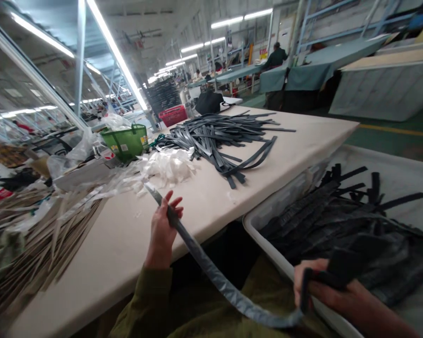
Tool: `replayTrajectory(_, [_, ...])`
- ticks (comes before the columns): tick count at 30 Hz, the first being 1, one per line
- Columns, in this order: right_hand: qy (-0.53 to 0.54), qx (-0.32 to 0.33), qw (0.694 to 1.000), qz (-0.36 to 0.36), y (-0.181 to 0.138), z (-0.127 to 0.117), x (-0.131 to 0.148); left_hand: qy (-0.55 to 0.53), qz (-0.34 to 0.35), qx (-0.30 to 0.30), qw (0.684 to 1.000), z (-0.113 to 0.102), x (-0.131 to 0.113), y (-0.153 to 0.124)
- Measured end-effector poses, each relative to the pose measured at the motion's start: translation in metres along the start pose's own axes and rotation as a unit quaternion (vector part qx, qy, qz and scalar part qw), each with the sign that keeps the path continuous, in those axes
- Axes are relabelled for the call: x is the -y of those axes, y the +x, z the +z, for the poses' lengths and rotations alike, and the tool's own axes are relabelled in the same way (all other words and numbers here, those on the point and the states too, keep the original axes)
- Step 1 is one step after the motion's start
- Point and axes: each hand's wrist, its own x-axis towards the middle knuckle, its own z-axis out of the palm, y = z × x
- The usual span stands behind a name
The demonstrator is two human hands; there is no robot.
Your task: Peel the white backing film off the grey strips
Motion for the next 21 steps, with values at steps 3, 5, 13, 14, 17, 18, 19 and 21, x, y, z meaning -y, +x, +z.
replayTrajectory(3, [0.141,0.027,0.987,0.07,0.017,0.01,0.025,0.127,-0.092,0.179,0.971,0.004,0.03,-0.03])
replayTrajectory(5, [0.223,-0.032,0.97,0.087,0.028,0.013,0.034,0.184,-0.152,0.276,0.931,0.004,0.054,-0.05])
replayTrajectory(13, [0.365,-0.093,0.925,0.042,0.054,0.014,0.025,0.278,-0.261,0.44,0.813,0.003,0.093,-0.082])
replayTrajectory(14, [0.37,-0.09,0.924,0.034,0.054,0.013,0.024,0.289,-0.263,0.451,0.803,0.004,0.092,-0.083])
replayTrajectory(17, [0.375,-0.063,0.925,0.016,0.053,0.012,0.024,0.314,-0.266,0.48,0.775,0.01,0.087,-0.086])
replayTrajectory(18, [0.369,-0.062,0.927,0.013,0.052,0.012,0.025,0.322,-0.256,0.486,0.771,0.012,0.085,-0.086])
replayTrajectory(19, [0.358,-0.068,0.931,0.011,0.051,0.012,0.028,0.327,-0.235,0.488,0.774,0.016,0.083,-0.086])
replayTrajectory(21, [0.324,-0.096,0.941,0.011,0.049,0.014,0.035,0.322,-0.174,0.484,0.795,0.024,0.081,-0.086])
